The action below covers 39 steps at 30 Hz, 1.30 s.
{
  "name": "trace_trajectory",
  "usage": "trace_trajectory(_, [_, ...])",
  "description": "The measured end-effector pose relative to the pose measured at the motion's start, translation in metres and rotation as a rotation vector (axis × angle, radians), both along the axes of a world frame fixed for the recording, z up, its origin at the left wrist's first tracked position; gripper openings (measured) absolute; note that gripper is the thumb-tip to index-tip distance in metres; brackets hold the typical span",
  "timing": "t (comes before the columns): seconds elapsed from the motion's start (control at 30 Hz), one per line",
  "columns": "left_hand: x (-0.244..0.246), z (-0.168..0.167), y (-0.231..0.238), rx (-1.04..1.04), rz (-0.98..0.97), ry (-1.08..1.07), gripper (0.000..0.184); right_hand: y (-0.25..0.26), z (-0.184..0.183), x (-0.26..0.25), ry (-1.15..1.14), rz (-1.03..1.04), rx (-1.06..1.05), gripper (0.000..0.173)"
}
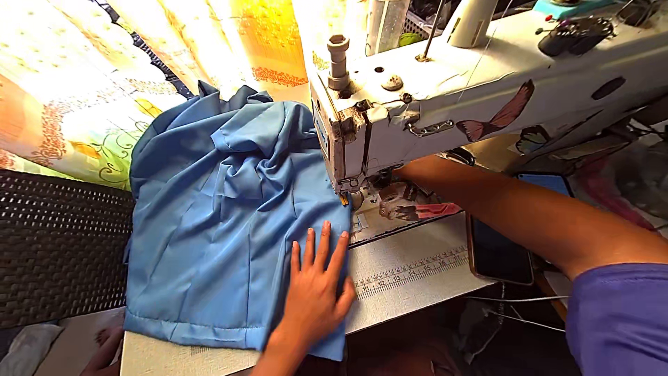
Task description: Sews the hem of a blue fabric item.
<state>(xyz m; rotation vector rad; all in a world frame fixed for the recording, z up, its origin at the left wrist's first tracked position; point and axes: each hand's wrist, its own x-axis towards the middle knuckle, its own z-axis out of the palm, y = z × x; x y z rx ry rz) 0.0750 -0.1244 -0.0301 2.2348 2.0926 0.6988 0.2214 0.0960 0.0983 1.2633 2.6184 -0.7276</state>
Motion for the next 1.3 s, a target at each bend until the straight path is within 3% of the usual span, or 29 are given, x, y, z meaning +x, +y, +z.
trace_trajectory(0.1, [-0.057,0.003,0.007,-0.020,-0.184,-0.007,0.060,0.011,-0.009,0.016,0.206,0.098,0.117,0.031])
trace_trajectory(0.2, [-0.118,0.009,0.036,-0.019,-0.336,0.076,0.053,0.011,0.004,0.013,-0.120,0.244,0.118,0.031])
trace_trajectory(0.23, [-0.136,0.015,0.051,0.008,-0.387,0.145,0.048,0.009,-0.001,0.020,-0.100,0.363,0.247,0.027])
trace_trajectory(0.33, [-0.157,0.046,0.100,0.117,-0.473,0.331,0.031,0.016,-0.040,0.042,0.327,0.671,0.778,0.012])
trace_trajectory(0.43, [-0.137,0.072,0.133,0.227,-0.419,0.474,0.013,0.010,-0.053,0.051,0.324,0.760,0.993,0.022])
trace_trajectory(0.53, [-0.086,0.077,0.129,0.185,-0.094,0.544,0.014,-0.016,-0.056,0.056,0.152,0.713,0.942,0.025])
trace_trajectory(0.63, [-0.042,0.077,0.099,-0.011,0.103,0.423,0.007,-0.053,-0.053,0.049,0.057,0.659,0.778,0.024])
trace_trajectory(0.73, [-0.031,0.076,0.081,-0.142,0.196,0.179,0.027,-0.070,-0.050,0.037,-0.011,0.666,0.663,0.017])
trace_trajectory(0.8, [-0.035,0.069,0.080,-0.180,0.245,0.033,0.041,-0.063,-0.054,0.036,0.081,0.683,0.644,0.013])
trace_trajectory(0.97, [-0.073,0.037,0.116,-0.133,0.061,-0.082,0.040,-0.026,-0.062,0.046,0.222,0.783,0.722,0.010])
trace_trajectory(1.17, [-0.089,0.043,0.147,-0.020,-0.244,-0.233,0.031,0.000,-0.068,0.051,0.315,0.881,0.668,0.011])
trace_trajectory(1.3, [-0.073,0.048,0.144,0.082,-0.110,-0.100,0.015,0.007,-0.071,0.054,0.334,0.881,0.578,0.018])
